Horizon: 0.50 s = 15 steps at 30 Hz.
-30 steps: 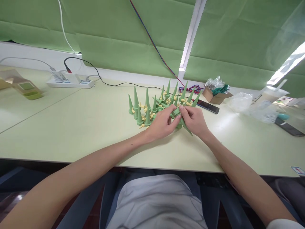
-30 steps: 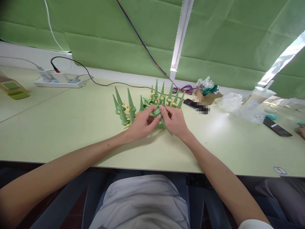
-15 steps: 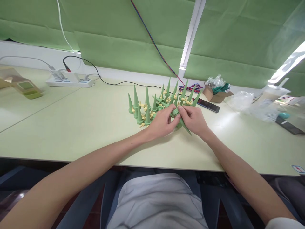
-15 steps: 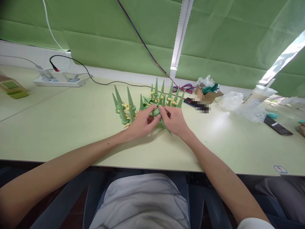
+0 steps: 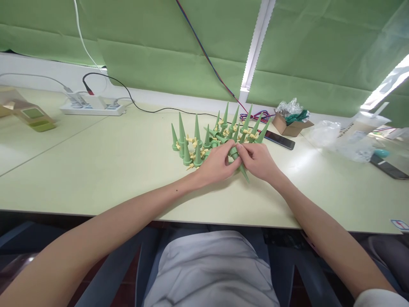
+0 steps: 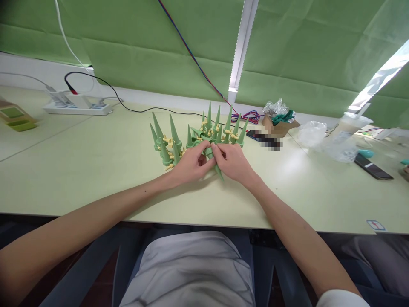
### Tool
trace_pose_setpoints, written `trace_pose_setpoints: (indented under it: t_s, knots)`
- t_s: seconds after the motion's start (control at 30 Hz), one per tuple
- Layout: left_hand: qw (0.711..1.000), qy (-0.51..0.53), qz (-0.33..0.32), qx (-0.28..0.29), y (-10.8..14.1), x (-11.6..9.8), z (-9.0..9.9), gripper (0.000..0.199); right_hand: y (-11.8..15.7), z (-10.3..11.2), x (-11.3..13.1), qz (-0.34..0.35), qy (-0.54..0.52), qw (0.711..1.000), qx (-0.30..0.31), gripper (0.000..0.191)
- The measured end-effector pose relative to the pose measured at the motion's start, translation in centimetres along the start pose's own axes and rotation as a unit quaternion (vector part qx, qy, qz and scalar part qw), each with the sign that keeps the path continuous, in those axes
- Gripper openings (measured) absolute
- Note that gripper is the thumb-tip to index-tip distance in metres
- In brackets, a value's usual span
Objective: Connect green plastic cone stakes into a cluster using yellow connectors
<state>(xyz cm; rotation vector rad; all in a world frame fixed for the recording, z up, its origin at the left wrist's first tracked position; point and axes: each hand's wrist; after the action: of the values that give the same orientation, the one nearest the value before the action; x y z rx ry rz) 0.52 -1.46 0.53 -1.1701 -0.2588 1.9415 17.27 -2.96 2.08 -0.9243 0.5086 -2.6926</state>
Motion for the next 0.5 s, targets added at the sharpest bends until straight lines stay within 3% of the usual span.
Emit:
trace_pose_setpoints:
  t_s: [0.3,0.5]
  knots:
    - [1.000,-0.028,-0.005,0.003,0.01,0.02,-0.04,0.018,-0.01,-0.04,-0.12,0.006,0.020,1.000,0.008,0.045]
    - [0.998,-0.064,-0.009,0.015,0.17,0.54,-0.28,0.021,-0.07,-0.12,-0.25,-0.011,0.048,0.997,0.056,0.047]
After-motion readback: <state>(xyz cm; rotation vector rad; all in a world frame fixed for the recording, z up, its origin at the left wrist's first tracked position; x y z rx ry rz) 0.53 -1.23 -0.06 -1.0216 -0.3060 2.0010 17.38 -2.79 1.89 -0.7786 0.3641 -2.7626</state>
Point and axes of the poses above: each hand's wrist, its own y-axis away from the middle knuckle, its own z-axis out of the back of the hand, x = y × z, and after that the axes turned 10 degrees about -z, right-handed
